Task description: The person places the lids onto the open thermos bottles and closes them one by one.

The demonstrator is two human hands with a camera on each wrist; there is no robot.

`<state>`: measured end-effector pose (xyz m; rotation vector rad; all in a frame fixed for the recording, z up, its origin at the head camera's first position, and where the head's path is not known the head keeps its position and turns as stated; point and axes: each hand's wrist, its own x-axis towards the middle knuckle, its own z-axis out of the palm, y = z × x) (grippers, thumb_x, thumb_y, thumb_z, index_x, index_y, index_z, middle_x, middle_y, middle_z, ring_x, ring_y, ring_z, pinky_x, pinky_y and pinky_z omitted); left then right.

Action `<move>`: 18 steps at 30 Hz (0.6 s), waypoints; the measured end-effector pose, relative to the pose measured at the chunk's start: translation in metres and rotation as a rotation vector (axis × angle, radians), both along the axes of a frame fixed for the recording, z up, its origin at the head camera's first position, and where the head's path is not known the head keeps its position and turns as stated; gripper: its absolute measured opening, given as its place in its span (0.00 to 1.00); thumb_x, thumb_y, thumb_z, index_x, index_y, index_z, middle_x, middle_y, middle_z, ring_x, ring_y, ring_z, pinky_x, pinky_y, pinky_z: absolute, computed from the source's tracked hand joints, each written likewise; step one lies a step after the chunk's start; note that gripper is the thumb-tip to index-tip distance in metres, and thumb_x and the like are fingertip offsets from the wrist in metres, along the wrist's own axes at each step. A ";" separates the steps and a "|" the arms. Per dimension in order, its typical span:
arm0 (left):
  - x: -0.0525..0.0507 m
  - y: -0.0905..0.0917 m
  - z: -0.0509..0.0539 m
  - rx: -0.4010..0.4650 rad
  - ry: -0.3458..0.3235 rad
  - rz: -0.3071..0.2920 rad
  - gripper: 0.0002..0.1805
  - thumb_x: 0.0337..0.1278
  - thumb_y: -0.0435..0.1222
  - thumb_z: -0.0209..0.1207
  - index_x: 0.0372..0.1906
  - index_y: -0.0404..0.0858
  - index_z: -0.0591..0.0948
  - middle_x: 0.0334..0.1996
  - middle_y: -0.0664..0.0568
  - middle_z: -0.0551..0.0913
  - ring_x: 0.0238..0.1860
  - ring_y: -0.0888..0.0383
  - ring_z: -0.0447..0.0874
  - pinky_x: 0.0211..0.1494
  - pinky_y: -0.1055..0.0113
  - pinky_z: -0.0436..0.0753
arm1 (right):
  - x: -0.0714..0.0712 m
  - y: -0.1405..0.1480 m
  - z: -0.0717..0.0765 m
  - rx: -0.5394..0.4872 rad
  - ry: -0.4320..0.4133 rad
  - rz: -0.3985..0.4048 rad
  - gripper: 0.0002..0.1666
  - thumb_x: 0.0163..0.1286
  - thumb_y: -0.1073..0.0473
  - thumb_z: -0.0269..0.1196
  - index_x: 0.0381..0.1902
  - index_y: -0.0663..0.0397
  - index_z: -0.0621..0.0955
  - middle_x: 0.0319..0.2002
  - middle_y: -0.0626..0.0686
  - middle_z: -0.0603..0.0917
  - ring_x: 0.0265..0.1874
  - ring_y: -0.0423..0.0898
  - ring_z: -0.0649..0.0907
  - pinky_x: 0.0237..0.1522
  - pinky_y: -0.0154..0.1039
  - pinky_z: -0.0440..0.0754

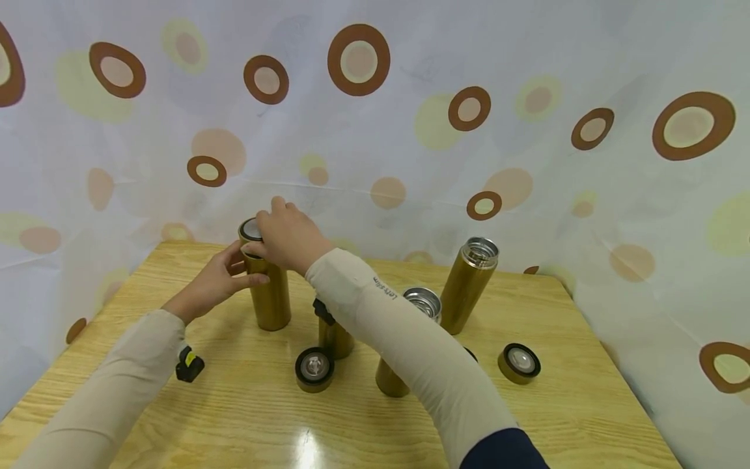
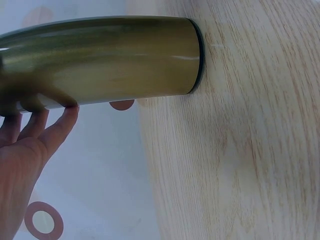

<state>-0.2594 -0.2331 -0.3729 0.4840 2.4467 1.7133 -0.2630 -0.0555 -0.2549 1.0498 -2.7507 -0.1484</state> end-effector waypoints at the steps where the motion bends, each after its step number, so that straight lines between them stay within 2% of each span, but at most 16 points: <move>1: 0.000 0.000 0.000 0.000 -0.003 0.002 0.45 0.61 0.43 0.62 0.76 0.57 0.48 0.71 0.40 0.59 0.71 0.33 0.51 0.66 0.36 0.64 | 0.000 0.000 -0.001 -0.011 0.007 -0.003 0.30 0.70 0.33 0.50 0.46 0.53 0.79 0.40 0.52 0.73 0.34 0.44 0.75 0.35 0.32 0.79; 9: 0.002 -0.001 0.002 -0.010 -0.013 0.006 0.42 0.61 0.43 0.63 0.75 0.47 0.54 0.71 0.39 0.56 0.71 0.32 0.49 0.66 0.36 0.63 | -0.005 0.000 -0.008 -0.101 0.044 -0.017 0.30 0.66 0.30 0.53 0.30 0.50 0.79 0.35 0.51 0.75 0.27 0.42 0.75 0.27 0.32 0.78; 18: 0.000 -0.001 0.000 0.003 -0.009 -0.001 0.40 0.61 0.42 0.63 0.73 0.45 0.56 0.71 0.43 0.57 0.72 0.34 0.50 0.66 0.37 0.63 | -0.005 0.000 -0.008 -0.145 0.046 -0.016 0.29 0.64 0.30 0.56 0.23 0.48 0.78 0.32 0.50 0.75 0.25 0.42 0.74 0.26 0.32 0.77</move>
